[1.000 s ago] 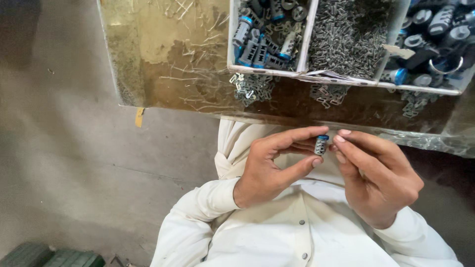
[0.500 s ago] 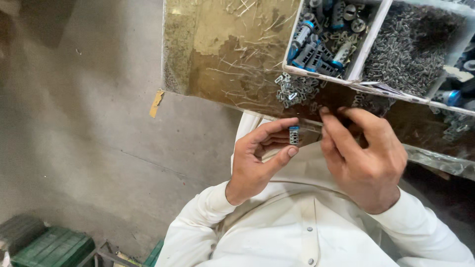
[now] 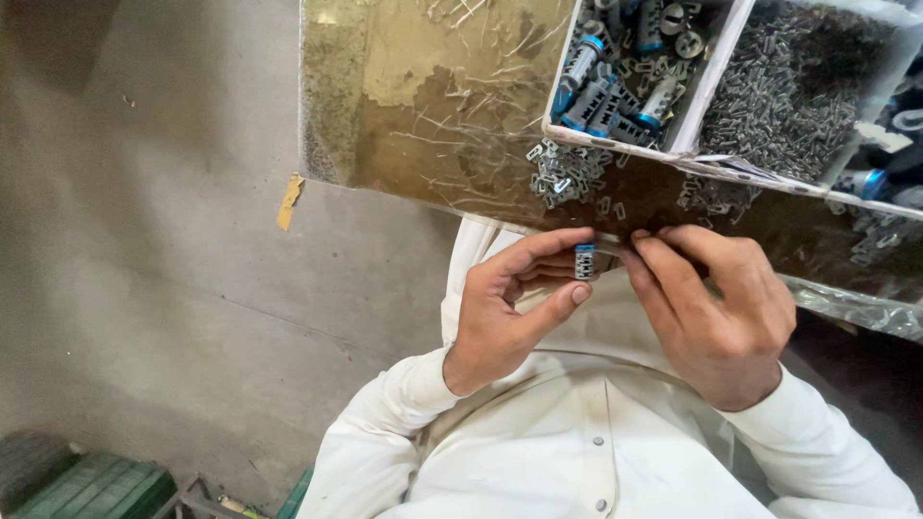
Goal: The person repeatedly picks small metal clips from a compartmentalized tray and attaches them to cylindrical blue-and-white components. The person handles the items one at a time, placing the assembled units back into the tray. The task continues in a repetitive loop without visible completion.
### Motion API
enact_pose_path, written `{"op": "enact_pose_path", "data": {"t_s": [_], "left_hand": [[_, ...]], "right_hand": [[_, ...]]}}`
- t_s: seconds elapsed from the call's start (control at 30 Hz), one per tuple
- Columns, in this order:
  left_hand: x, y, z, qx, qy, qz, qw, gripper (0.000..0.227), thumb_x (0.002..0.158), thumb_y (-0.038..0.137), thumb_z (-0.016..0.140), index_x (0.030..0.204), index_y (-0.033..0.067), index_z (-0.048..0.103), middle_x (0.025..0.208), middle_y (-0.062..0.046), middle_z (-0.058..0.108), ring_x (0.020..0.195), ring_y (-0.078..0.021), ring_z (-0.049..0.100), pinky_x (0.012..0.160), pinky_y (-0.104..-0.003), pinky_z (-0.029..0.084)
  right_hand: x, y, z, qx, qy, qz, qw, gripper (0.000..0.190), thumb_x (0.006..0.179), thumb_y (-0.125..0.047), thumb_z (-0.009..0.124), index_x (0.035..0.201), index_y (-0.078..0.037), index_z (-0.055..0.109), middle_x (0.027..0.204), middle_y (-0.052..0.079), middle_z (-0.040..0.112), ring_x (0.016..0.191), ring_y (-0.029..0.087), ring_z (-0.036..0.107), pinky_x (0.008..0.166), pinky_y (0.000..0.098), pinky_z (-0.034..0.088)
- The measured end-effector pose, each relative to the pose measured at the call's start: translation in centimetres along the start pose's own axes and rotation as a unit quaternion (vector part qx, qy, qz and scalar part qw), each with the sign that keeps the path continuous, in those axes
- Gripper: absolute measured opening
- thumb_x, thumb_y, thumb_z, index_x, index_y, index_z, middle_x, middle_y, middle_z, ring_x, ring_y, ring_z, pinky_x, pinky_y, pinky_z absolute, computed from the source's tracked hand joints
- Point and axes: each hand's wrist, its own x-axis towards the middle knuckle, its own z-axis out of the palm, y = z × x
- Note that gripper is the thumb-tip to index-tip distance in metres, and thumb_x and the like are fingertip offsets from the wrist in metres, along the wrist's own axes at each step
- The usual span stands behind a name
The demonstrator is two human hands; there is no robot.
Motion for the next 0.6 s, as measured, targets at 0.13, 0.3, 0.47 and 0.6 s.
{"op": "enact_pose_path", "data": {"t_s": [0.13,0.3,0.47,0.6], "left_hand": [[0.3,-0.4,0.9,-0.034,-0.035,-0.012,0.999,0.048,0.1,0.003,0.072,0.145,-0.0026,0.058,0.128,-0.009,0.07,0.12,-0.0142,0.068,0.112,-0.031,0.055],[0.2,0.0,1.8,-0.012,-0.046,0.022,0.999,0.048,0.101,0.003,0.073,0.147,-0.0026,0.057,0.127,-0.01,0.069,0.116,-0.0131,0.068,0.111,-0.03,0.055],[0.4,0.5,2.1,0.05,-0.064,0.037,0.996,0.047,0.102,0.003,0.074,0.146,-0.0018,0.059,0.125,-0.011,0.072,0.114,-0.0131,0.07,0.107,-0.028,0.057],[0.5,0.8,2.2,0.074,-0.055,0.051,0.994,0.046,0.102,0.004,0.073,0.146,0.0004,0.059,0.128,-0.011,0.071,0.115,-0.0135,0.071,0.106,-0.027,0.058]], "right_hand": [[-1.9,0.5,0.5,0.231,0.04,0.14,0.962,0.019,0.088,-0.006,0.086,0.104,-0.005,0.076,0.108,0.011,0.068,0.09,0.02,0.07,0.068,0.0257,0.057],[-2.9,0.0,0.6,0.172,0.056,0.134,0.974,0.018,0.094,-0.005,0.085,0.107,-0.001,0.074,0.108,0.014,0.069,0.091,0.02,0.071,0.074,0.0279,0.056],[-3.0,-0.1,-0.1,0.222,0.058,0.17,0.958,0.019,0.089,-0.002,0.081,0.105,0.002,0.072,0.104,0.016,0.072,0.084,0.019,0.072,0.064,0.0237,0.053],[-2.7,-0.3,-0.4,0.283,0.074,0.162,0.943,0.015,0.092,-0.003,0.079,0.104,-0.001,0.071,0.106,0.014,0.073,0.088,0.018,0.074,0.069,0.0227,0.057]]}}
